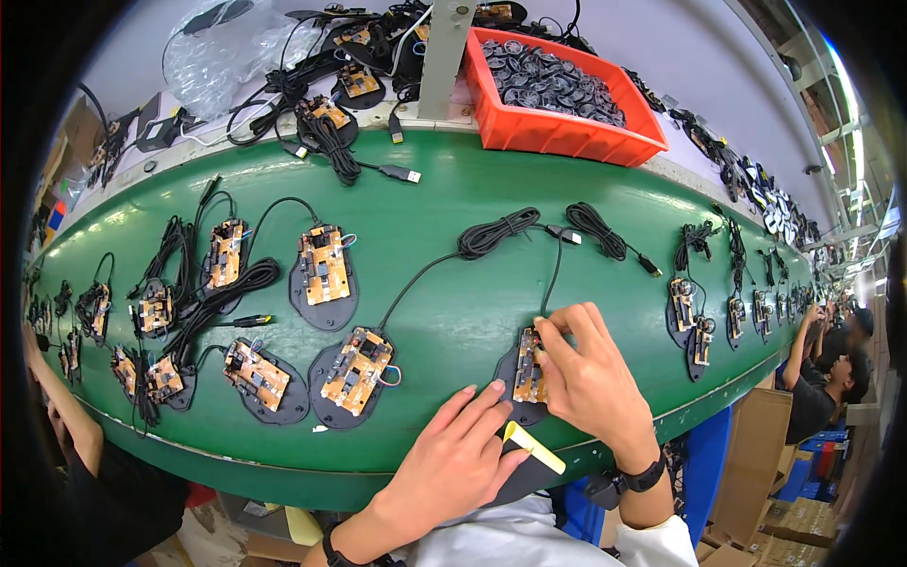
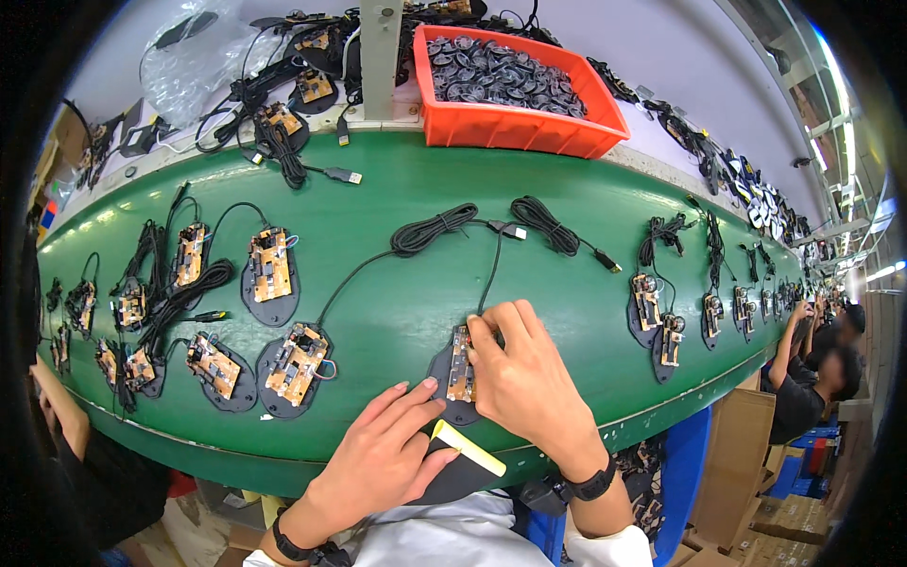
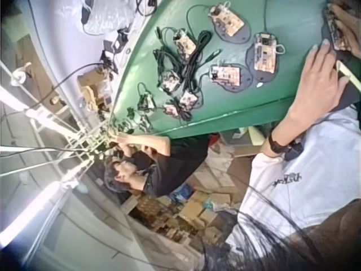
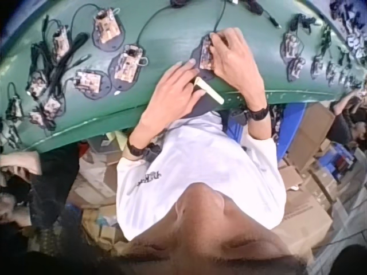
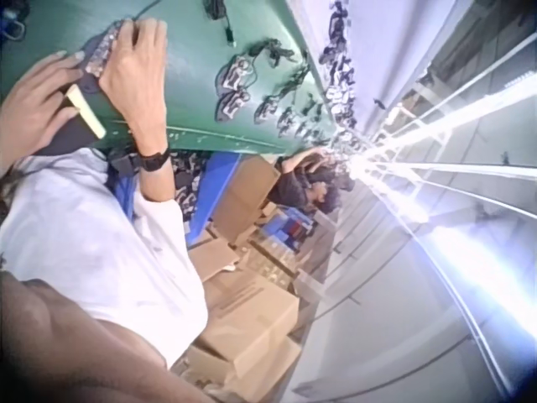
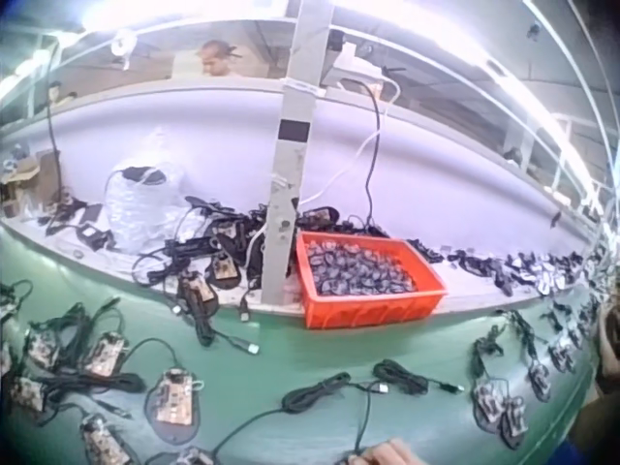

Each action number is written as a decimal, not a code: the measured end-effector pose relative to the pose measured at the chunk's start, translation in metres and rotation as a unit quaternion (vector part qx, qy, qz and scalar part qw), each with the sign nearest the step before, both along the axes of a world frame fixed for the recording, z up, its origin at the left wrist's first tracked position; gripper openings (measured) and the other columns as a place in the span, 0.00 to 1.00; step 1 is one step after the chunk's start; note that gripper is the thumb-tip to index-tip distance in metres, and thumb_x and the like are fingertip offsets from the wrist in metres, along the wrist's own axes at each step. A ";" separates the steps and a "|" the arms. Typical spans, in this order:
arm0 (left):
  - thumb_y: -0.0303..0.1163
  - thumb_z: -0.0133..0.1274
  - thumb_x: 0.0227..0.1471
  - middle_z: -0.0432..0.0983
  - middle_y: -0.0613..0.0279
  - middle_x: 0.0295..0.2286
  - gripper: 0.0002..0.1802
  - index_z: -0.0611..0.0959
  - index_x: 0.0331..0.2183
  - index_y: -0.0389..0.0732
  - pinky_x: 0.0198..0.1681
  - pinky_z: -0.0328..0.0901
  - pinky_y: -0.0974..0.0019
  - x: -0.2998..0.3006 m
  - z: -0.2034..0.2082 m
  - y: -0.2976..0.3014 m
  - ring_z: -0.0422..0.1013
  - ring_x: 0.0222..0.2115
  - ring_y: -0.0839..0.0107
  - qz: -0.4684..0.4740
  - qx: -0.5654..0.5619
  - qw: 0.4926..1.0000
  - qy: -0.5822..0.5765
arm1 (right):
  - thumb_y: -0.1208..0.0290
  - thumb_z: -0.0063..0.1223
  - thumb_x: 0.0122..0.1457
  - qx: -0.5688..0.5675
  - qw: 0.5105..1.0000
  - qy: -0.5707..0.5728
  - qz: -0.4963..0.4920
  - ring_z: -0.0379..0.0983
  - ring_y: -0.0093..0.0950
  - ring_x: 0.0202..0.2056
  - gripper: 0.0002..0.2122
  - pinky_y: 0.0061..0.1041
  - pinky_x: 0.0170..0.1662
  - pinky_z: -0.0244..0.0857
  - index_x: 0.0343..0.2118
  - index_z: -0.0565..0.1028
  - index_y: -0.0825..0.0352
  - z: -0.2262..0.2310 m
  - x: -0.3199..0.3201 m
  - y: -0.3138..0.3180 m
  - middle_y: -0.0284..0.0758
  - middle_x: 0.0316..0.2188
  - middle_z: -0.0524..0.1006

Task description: The worker is assembling computer mice on an electronics factory assembly line, applying adhesive tape and connecting components.

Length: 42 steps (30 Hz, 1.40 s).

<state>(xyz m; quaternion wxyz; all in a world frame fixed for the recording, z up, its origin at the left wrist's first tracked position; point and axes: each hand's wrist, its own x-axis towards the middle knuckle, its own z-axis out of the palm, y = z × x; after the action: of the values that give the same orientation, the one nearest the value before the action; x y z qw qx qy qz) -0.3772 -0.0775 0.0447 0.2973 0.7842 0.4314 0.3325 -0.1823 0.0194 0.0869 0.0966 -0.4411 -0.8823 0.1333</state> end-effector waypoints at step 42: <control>0.23 0.74 0.44 0.84 0.56 0.25 0.10 0.87 0.29 0.32 0.28 0.70 0.69 -0.082 0.070 -0.041 0.79 0.25 0.70 0.182 -0.125 0.948 -0.229 | 0.80 0.71 0.52 -0.171 0.866 0.468 0.035 0.78 0.30 0.28 0.17 0.26 0.31 0.72 0.47 0.83 0.71 0.013 -0.051 -0.077 0.39 0.32 0.83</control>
<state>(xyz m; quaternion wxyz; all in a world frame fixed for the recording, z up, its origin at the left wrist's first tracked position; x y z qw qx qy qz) -0.4590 -0.1186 0.1143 0.4178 0.5519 0.5253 0.4948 -0.2337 -0.0578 0.1001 0.4160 -0.3057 -0.7117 0.4763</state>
